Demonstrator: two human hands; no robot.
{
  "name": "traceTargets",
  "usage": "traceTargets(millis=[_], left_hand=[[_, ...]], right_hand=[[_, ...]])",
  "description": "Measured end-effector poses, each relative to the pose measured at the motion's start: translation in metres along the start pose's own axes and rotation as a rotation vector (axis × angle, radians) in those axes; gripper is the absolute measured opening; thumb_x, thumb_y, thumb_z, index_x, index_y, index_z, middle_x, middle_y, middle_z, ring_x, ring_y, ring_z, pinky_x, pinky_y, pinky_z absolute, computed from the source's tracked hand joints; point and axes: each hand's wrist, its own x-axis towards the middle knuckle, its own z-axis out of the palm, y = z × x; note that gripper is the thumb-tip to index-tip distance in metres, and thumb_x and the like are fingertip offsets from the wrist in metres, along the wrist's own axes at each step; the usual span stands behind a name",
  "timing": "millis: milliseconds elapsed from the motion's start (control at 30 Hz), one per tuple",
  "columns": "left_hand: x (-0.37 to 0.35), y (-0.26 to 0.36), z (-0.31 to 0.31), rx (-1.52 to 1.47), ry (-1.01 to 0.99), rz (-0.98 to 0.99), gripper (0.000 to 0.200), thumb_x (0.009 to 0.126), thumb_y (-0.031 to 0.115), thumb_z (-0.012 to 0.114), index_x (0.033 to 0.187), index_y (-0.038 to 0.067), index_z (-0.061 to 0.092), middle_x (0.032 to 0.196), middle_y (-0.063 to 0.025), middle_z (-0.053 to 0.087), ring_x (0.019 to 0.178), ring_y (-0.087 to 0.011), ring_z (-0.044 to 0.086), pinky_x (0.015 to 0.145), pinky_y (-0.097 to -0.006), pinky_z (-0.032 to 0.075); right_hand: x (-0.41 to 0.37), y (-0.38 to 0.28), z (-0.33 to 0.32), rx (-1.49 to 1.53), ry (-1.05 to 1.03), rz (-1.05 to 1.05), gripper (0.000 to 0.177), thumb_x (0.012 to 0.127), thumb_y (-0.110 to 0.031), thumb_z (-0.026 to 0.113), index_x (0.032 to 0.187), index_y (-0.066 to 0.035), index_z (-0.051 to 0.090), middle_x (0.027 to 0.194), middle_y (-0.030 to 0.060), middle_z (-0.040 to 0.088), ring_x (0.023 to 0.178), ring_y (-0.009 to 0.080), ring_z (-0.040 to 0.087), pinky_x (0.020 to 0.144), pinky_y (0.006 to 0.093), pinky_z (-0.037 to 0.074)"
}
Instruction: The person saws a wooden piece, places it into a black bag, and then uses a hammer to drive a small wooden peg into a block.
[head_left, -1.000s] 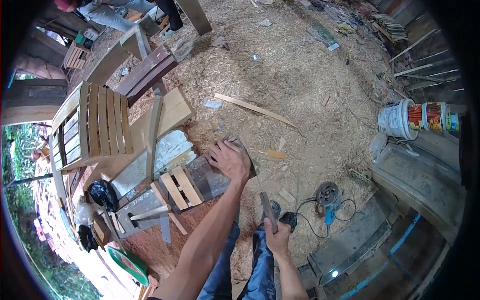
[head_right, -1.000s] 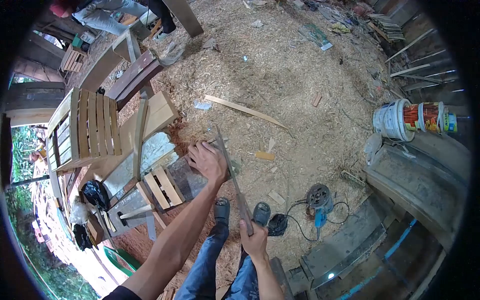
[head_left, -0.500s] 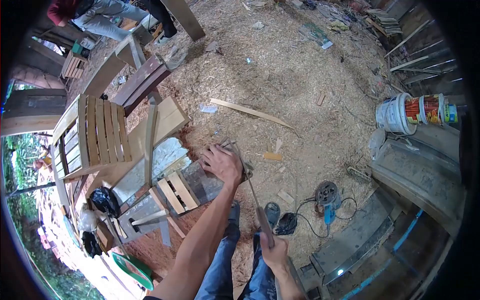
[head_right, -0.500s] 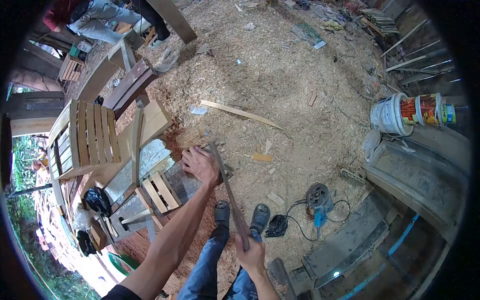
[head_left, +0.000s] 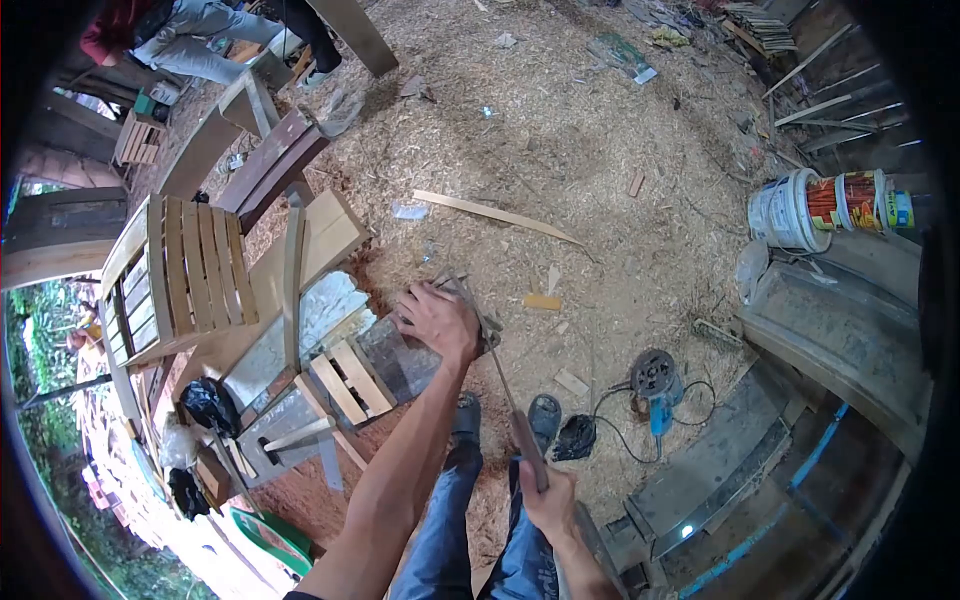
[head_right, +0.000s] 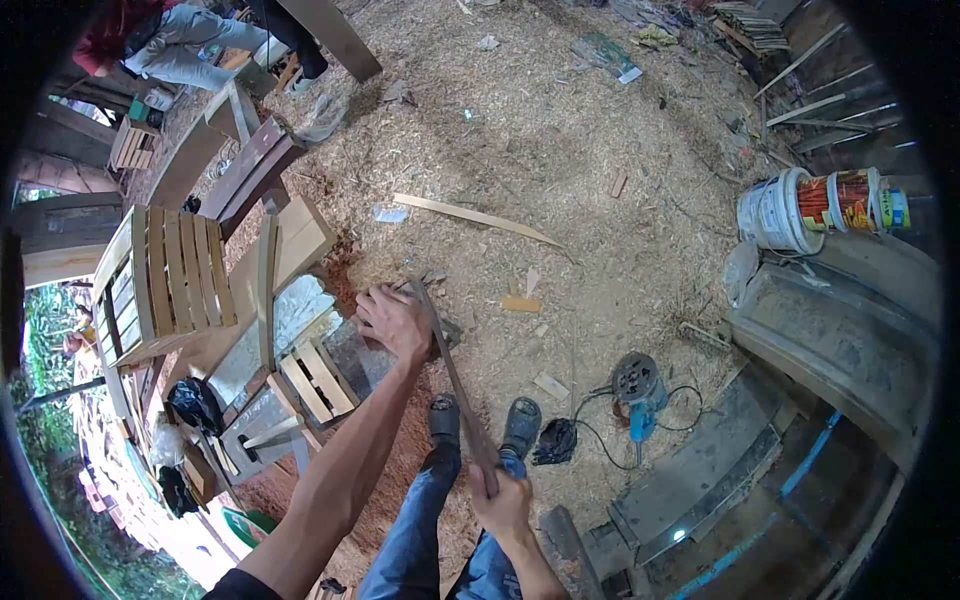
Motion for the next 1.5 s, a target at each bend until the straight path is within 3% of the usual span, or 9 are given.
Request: traceTargets(millis=[167,267,500,567,733,767,1067,1200,1500], left_hand=[[0.0,0.0,-0.001,-0.039,0.011,0.011,0.025,0.095,0.022,0.04,0.1,0.003,0.056,0.104,-0.0155,0.049,0.105,-0.0318,0.047,0.099,-0.0479,0.028],[0.0,-0.002,0.0,-0.047,0.026,0.007,0.025,0.095,0.021,0.04,0.099,0.003,0.056,0.104,-0.0158,0.049,0.105,-0.032,0.047,0.099,-0.0481,0.028],[0.0,-0.003,0.005,-0.031,0.093,0.021,0.026,0.094,0.024,0.042,0.1,0.003,0.056,0.105,-0.0158,0.049,0.106,-0.0331,0.046,0.1,-0.0489,0.028],[0.0,0.0,-0.004,-0.042,0.096,0.02,0.026,0.093,0.024,0.042,0.1,0.003,0.056,0.105,-0.0158,0.049,0.106,-0.0332,0.046,0.099,-0.0492,0.029],[0.003,-0.002,0.002,0.069,0.061,0.001,0.018,0.089,0.022,0.047,0.095,0.007,0.055,0.101,-0.0127,0.05,0.105,-0.0296,0.048,0.1,-0.0465,0.029],[-0.002,-0.003,0.004,0.059,0.038,0.011,0.018,0.089,0.022,0.047,0.095,0.007,0.055,0.101,-0.0127,0.05,0.105,-0.0296,0.048,0.1,-0.0465,0.029],[0.002,-0.001,0.004,0.014,0.045,-0.014,0.016,0.089,0.019,0.047,0.096,0.007,0.056,0.103,-0.0115,0.051,0.106,-0.0282,0.049,0.105,-0.0441,0.025],[0.001,-0.001,0.002,-0.051,0.07,-0.001,0.016,0.089,0.018,0.047,0.096,0.006,0.057,0.104,-0.0117,0.051,0.106,-0.0289,0.049,0.102,-0.0444,0.027],[0.001,0.0,0.002,-0.032,0.036,-0.005,0.023,0.092,0.021,0.042,0.097,0.003,0.057,0.102,-0.0147,0.051,0.104,-0.0318,0.049,0.1,-0.0477,0.028]], right_hand=[[0.066,-0.025,0.035,0.04,0.165,-0.307,0.036,0.09,-0.026,0.058,0.068,0.002,0.059,0.05,0.0181,0.046,0.044,0.0306,0.053,0.045,0.0367,0.038],[0.044,-0.026,0.019,0.02,0.074,-0.222,0.03,0.089,-0.023,0.061,0.071,0.001,0.063,0.054,0.0209,0.054,0.049,0.038,0.057,0.045,0.0404,0.042],[-0.022,0.014,0.0,0.053,0.067,-0.133,0.044,0.091,-0.031,0.059,0.061,0.002,0.055,0.046,0.0154,0.04,0.04,0.0182,0.047,0.044,0.0377,0.035],[0.007,-0.002,0.012,0.005,0.095,-0.21,0.027,0.09,-0.022,0.059,0.082,0.003,0.065,0.055,0.0207,0.052,0.048,0.0306,0.06,0.045,0.0361,0.042],[0.065,-0.039,0.033,0.055,0.107,-0.208,0.052,0.093,-0.038,0.054,0.063,0.004,0.055,0.046,0.0118,0.039,0.043,0.0129,0.041,0.043,0.0352,0.033],[0.057,-0.035,0.025,-0.005,0.062,-0.219,0.031,0.092,-0.025,0.056,0.085,0.002,0.067,0.053,0.0214,0.05,0.049,0.0336,0.06,0.045,0.0376,0.041],[0.009,-0.005,0.015,0.04,0.064,-0.117,0.029,0.09,-0.024,0.059,0.081,0.003,0.066,0.053,0.0213,0.05,0.047,0.0267,0.06,0.046,0.0366,0.041],[0.057,-0.036,0.029,-0.009,0.064,-0.172,0.031,0.091,-0.025,0.059,0.079,0.003,0.064,0.054,0.0213,0.051,0.046,0.0304,0.058,0.046,0.0376,0.041],[-0.031,0.012,-0.006,-0.072,0.007,-0.023,0.028,0.088,-0.024,0.062,0.085,0.004,0.066,0.057,0.0224,0.054,0.055,0.0353,0.063,0.048,0.037,0.044]])
